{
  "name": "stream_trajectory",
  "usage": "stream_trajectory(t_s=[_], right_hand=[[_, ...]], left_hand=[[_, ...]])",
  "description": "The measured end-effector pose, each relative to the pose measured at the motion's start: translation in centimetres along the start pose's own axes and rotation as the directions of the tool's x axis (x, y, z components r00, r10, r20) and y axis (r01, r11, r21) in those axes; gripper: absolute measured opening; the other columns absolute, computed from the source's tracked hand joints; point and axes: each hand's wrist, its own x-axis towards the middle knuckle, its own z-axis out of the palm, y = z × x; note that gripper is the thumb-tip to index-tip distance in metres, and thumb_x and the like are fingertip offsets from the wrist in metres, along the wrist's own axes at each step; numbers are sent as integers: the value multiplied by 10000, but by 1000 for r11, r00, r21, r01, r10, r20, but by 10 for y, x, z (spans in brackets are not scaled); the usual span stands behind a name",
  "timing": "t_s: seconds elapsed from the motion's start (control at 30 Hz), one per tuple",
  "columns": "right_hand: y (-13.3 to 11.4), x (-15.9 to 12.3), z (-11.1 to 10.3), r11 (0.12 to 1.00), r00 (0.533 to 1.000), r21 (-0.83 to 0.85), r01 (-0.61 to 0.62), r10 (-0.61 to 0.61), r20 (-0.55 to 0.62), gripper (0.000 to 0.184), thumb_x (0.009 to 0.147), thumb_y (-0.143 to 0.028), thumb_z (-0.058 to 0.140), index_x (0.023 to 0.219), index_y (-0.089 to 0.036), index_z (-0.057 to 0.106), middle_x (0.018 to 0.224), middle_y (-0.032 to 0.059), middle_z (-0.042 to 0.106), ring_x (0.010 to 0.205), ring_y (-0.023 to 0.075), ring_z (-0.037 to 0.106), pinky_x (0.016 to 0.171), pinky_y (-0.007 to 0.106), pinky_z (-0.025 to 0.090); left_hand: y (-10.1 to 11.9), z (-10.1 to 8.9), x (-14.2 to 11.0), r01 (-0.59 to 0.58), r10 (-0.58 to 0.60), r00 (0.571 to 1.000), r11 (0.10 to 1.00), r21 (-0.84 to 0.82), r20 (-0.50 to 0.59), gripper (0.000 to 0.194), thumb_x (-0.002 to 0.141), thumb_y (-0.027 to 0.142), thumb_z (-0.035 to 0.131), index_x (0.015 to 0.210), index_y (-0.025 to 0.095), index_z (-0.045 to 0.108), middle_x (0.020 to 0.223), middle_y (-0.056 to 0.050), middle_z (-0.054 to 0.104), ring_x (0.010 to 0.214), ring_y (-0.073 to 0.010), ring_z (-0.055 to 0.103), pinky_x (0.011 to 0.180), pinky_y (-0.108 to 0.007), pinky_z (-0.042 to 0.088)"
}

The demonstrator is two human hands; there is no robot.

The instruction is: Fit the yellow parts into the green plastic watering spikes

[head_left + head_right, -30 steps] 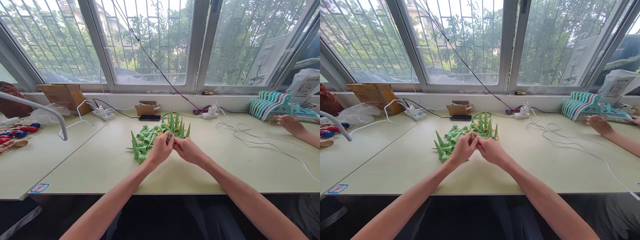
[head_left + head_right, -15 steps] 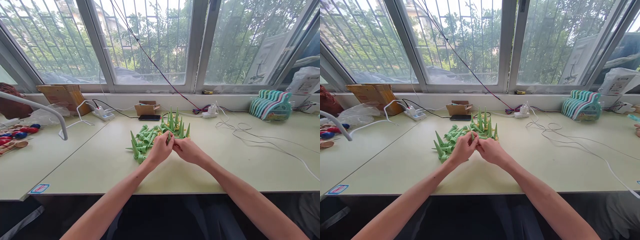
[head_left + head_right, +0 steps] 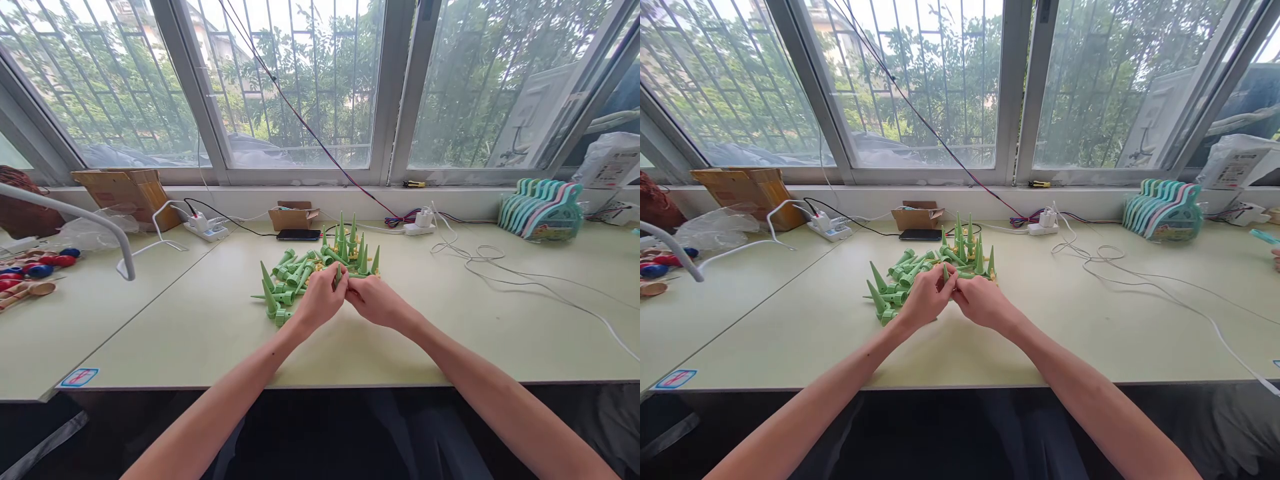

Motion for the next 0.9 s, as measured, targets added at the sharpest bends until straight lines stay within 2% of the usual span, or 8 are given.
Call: stream_trajectory(t_s=[0.43,0.63,0.9], right_hand=[[-3,-1,-3,996,999,-88,15,-11,44,343,928,-261,433,602,-178,364,553,-18,432,480,78,286,506,245,195],[-6,-3,-5,993,997,-118,18,-9,83,348,939,-264,431,606,-179,376,553,-17,422,467,78,306,507,252,188],[-6,-2,-5,991,997,-129,28,-17,80,323,937,-242,438,621,-174,426,568,-9,455,472,78,320,504,250,191]], left_hand=[[1,-2,0,0,-1,996,1000,10,90,172,911,284,448,808,183,543,570,46,513,504,-86,419,581,-235,349],[1,-4,0,7,-6,992,1000,-7,123,176,910,280,445,806,181,548,568,46,514,499,-84,416,568,-228,349],[1,-4,0,-1,2,993,1000,-7,114,176,911,284,448,805,185,548,570,46,518,500,-85,420,562,-226,350]])
